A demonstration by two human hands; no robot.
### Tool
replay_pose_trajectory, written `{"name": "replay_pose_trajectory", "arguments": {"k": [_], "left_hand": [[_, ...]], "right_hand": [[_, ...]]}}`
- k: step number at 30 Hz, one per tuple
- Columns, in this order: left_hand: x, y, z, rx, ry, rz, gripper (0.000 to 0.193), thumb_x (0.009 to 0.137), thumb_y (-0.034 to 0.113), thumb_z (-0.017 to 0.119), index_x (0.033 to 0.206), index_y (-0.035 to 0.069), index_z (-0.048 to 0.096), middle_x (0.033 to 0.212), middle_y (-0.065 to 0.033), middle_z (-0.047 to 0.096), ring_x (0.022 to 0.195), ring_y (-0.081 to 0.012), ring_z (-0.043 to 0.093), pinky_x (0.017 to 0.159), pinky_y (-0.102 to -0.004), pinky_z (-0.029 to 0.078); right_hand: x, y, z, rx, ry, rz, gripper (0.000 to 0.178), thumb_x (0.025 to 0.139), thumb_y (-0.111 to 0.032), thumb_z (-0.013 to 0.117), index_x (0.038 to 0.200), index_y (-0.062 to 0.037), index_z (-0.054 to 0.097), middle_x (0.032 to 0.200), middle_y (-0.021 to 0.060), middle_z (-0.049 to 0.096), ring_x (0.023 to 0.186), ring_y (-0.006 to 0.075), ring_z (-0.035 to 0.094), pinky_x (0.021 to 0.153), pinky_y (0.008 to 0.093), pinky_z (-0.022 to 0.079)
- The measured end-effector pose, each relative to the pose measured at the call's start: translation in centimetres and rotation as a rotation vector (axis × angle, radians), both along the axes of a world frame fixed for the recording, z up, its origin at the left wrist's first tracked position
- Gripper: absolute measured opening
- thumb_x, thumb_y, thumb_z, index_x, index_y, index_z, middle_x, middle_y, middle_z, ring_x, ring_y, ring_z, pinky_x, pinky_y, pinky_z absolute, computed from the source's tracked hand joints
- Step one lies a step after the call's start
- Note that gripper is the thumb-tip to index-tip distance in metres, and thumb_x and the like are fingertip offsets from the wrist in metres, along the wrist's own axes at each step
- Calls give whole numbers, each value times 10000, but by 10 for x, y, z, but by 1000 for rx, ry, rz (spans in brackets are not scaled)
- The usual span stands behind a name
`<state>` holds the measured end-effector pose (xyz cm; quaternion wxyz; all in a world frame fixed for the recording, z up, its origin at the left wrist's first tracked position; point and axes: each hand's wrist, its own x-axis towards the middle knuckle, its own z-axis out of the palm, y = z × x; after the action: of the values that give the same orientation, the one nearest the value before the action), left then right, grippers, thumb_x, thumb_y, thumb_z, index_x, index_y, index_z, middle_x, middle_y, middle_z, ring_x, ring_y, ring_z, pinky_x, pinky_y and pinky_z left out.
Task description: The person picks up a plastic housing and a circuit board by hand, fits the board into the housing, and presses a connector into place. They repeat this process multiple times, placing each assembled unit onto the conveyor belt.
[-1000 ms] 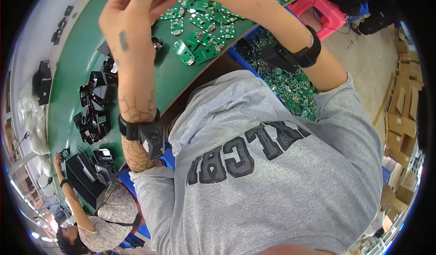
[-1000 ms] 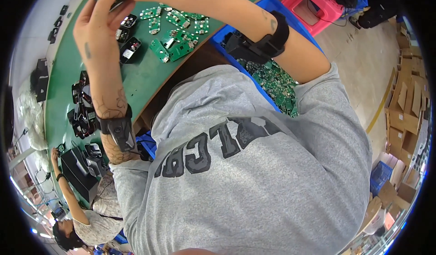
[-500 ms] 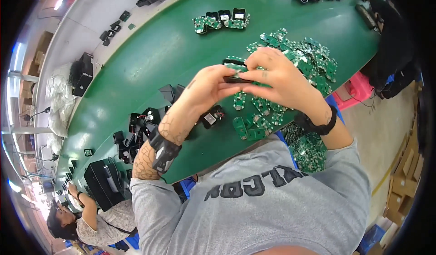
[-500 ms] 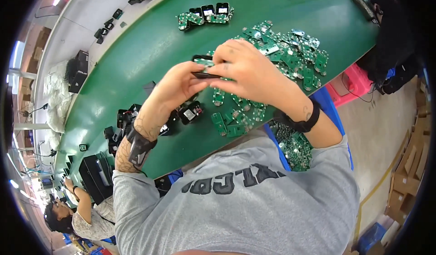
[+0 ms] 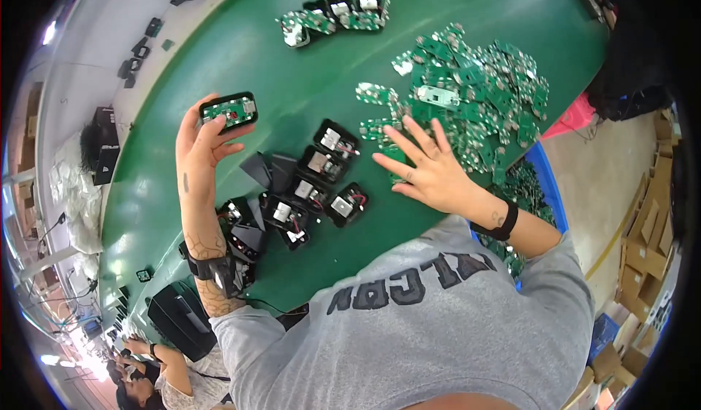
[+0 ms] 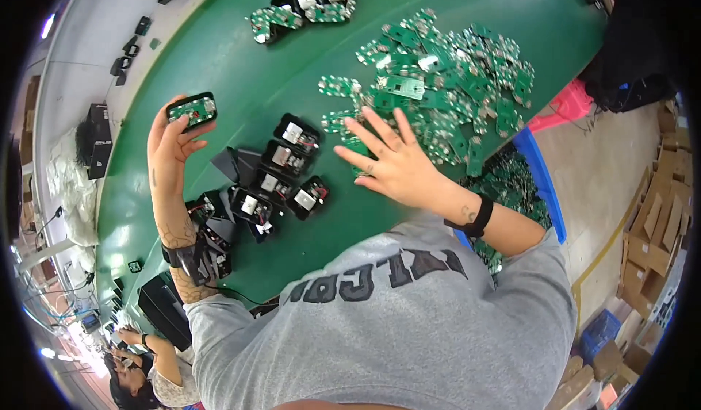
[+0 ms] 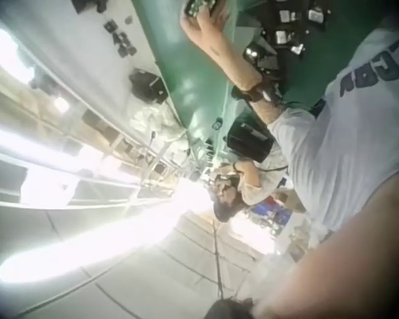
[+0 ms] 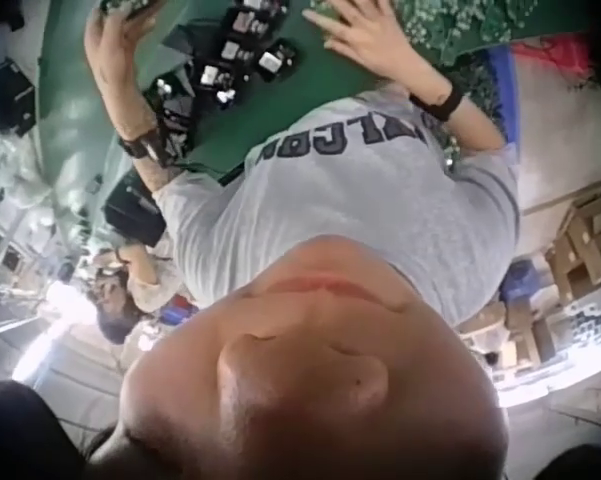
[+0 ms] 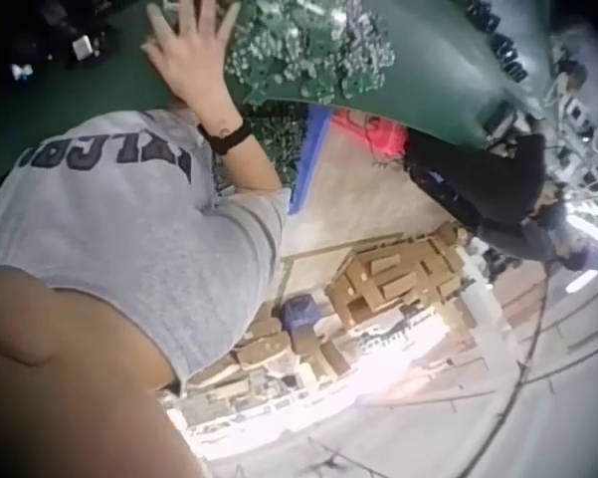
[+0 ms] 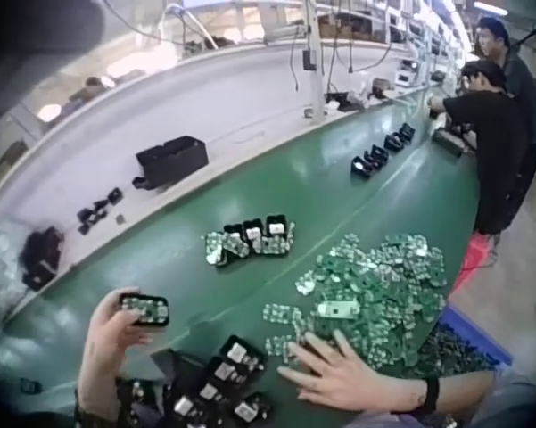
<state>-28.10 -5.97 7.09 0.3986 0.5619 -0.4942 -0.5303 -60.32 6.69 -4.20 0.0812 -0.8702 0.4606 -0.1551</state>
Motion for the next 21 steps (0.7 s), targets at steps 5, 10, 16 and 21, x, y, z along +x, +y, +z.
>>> {"name": "replay_pose_trajectory", "arguments": {"k": [5,10,16,21], "left_hand": [[72,-67,-50,-59,-577,-148,422,922,113,559,1305,-53,496,1043,-130,647,800,-177,699,613,-260,537],[106,-100,-75,-51,-1055,-231,468,860,186,624,1265,-33,543,1083,-202,637,892,-290,666,747,-374,542],[-1,-135,-59,-389,-938,-110,500,816,339,631,1205,25,636,1104,-213,678,1018,-362,653,890,-429,517],[-57,-173,-107,-379,-847,-325,634,753,458,765,1195,28,618,988,-171,686,918,-292,662,833,-382,516]], "right_hand": [[2,-11,4,-34,-50,11,580,799,-310,720,1339,-173,559,1527,139,352,1432,404,242,1155,576,158],[-7,-27,-5,-104,-132,12,535,776,-218,746,1281,-142,588,1479,120,427,1405,378,322,1145,576,210],[2,-33,23,-147,-353,-47,338,754,-7,693,1079,-98,684,1269,95,611,1285,363,486,1098,553,327],[5,-44,60,-285,-419,-105,288,752,26,671,1026,-59,698,1161,103,655,1201,349,557,1042,517,411]]}}
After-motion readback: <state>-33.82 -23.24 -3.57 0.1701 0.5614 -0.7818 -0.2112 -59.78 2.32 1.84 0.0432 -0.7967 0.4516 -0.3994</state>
